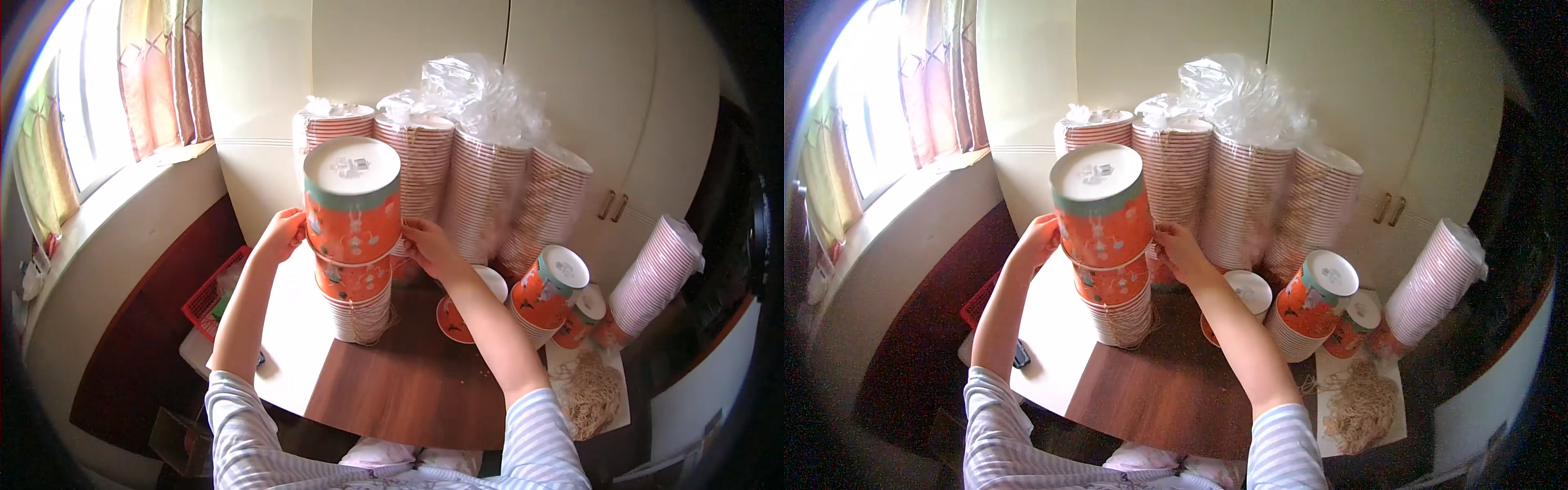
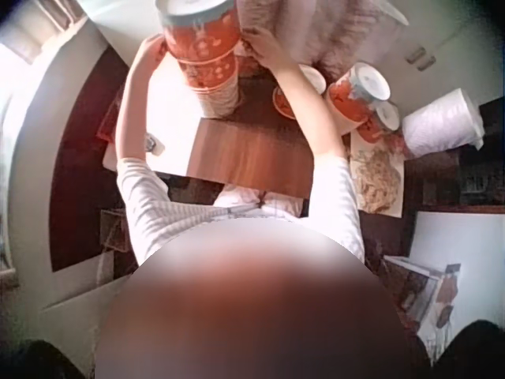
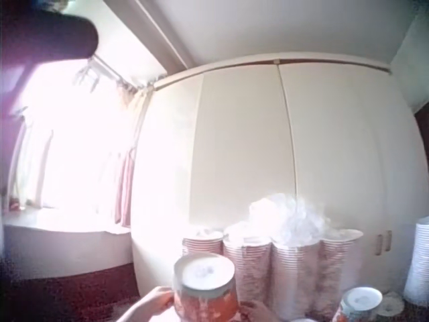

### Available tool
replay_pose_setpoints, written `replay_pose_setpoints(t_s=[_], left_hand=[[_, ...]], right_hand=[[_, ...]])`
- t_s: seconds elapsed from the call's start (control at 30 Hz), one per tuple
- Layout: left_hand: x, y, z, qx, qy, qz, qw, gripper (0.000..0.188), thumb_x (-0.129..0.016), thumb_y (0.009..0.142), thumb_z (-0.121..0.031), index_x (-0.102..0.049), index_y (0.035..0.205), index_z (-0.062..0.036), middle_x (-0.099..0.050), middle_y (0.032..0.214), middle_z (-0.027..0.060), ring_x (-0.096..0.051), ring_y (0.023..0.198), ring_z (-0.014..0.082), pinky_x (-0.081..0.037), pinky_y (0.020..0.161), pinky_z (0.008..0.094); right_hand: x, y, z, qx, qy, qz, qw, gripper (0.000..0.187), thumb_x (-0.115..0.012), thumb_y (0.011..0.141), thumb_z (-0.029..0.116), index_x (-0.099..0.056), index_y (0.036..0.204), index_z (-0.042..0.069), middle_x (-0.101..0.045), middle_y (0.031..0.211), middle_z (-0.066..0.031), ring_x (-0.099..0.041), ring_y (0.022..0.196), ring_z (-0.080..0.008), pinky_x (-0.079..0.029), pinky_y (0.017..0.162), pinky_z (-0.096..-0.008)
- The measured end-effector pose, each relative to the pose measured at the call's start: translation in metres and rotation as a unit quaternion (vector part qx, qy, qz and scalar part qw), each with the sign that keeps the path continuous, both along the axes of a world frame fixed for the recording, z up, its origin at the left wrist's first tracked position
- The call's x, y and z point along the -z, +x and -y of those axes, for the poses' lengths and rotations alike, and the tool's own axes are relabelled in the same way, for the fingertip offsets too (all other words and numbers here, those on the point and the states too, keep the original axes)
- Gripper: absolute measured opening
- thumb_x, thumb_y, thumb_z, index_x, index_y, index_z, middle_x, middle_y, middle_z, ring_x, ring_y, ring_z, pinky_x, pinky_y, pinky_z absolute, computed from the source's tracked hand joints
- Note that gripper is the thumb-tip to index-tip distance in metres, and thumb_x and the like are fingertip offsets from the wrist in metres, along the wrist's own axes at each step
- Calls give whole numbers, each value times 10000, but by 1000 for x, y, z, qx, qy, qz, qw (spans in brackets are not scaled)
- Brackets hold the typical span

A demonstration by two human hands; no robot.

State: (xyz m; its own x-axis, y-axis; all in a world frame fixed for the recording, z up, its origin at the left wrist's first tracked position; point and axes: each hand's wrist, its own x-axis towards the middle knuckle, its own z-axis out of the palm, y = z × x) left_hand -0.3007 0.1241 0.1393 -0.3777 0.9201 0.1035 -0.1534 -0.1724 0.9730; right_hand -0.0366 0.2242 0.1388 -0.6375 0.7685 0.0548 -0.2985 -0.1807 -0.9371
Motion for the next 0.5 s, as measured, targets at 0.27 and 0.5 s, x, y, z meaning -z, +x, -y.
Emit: replay_pose_setpoints(t_s=[0.27, 0.5], left_hand=[[35, 20, 8, -34, -16, -28, 999, 143, -485, 861, -127, -513, 942, -12, -501, 649, 0, -416, 486, 64, -342, 436, 191], [57, 26, 22, -30, -41, -39, 998, 169, -465, 887, -142, -554, 994, -48, -506, 651, -41, -401, 493, 29, -313, 432, 161]], right_hand=[[36, -13, -28, 12, 13, 37, 999, 147, -496, 857, 101, -603, 931, 33, -543, 694, 27, -465, 554, -59, -378, 471, -177], [45, -15, -21, -10, -30, 46, 998, 212, -483, 863, 104, -577, 1030, 14, -576, 759, 11, -477, 578, -56, -382, 475, -189]])
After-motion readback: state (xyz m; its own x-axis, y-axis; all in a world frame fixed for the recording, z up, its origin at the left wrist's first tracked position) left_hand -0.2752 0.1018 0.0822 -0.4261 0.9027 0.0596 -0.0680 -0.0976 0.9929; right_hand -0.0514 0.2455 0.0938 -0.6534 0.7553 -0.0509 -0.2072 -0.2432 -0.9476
